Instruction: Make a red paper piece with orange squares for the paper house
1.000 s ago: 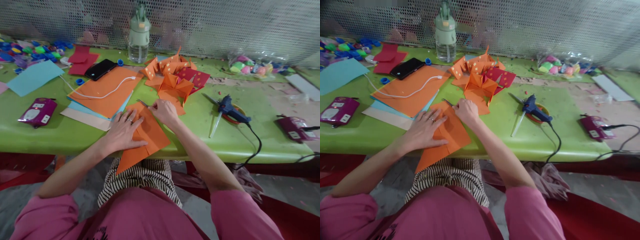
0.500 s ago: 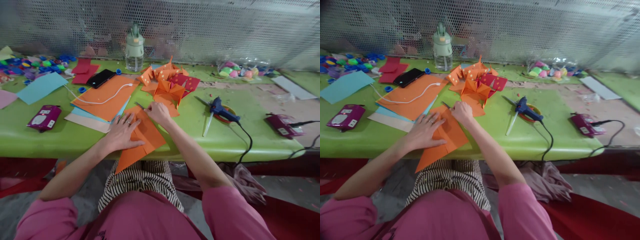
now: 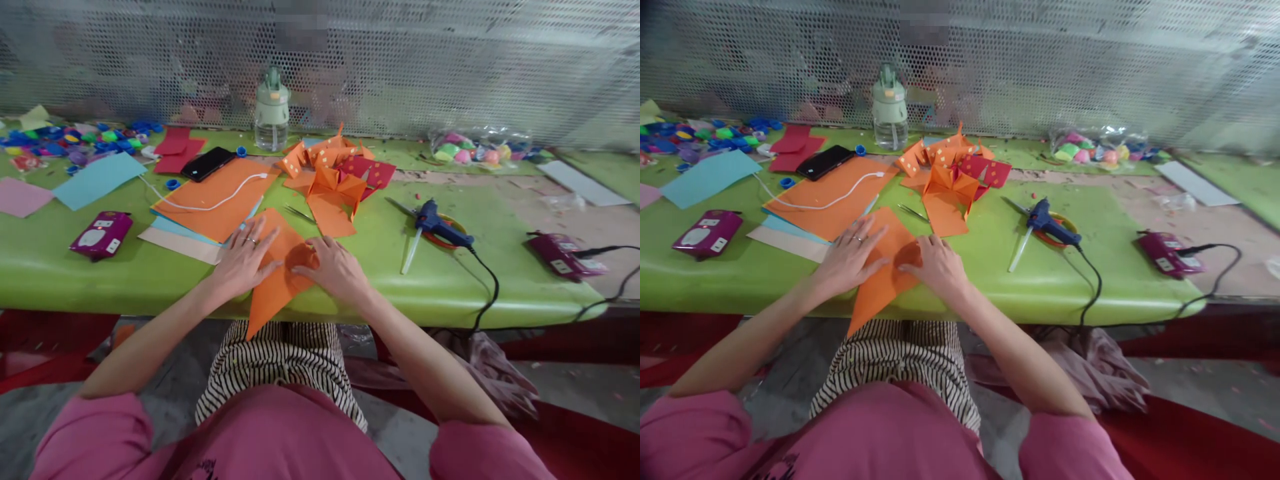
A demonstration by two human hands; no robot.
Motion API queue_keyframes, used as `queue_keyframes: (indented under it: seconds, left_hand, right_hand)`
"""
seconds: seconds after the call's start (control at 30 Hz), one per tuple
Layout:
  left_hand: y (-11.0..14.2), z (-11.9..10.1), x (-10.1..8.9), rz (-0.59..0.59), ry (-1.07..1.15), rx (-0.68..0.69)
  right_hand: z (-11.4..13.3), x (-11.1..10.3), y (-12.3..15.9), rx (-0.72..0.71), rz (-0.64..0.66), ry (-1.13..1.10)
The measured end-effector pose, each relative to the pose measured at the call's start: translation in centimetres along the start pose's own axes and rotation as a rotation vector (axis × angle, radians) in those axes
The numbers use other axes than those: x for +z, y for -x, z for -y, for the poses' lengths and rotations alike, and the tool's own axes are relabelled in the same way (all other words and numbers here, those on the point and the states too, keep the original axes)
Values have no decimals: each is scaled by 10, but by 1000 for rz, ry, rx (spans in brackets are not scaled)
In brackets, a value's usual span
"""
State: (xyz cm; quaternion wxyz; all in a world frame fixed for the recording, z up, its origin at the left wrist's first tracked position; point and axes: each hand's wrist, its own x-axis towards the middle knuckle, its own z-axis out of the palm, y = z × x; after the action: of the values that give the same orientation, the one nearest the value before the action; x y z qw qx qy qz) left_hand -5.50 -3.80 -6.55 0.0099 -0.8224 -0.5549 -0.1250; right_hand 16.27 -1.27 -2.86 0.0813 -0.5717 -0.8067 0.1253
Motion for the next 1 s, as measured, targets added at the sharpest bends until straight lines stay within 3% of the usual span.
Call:
queue_keyframes:
  seconds: [0.2,0.33,0.57,0.67,0.9,1.0]
  left_hand:
    - [43,-14,-5,173,7,221]
    - [58,-16,3,177,-63,264]
    - [60,-16,3,97,-60,211]
    - [61,-19,-1,88,-72,221]
    - [59,-25,2,52,-113,169]
    - [60,-23,3,49,-94,145]
  right_hand:
    - [-21,2,-1,12,67,-174]
    - [-16,2,1,-56,39,-133]
    - [-21,14,34,-549,-19,157]
    - [-33,10,36,-671,-25,158]
    - [-29,9,30,-692,-57,88]
    - [-28,-1,18,-551,-80,-32]
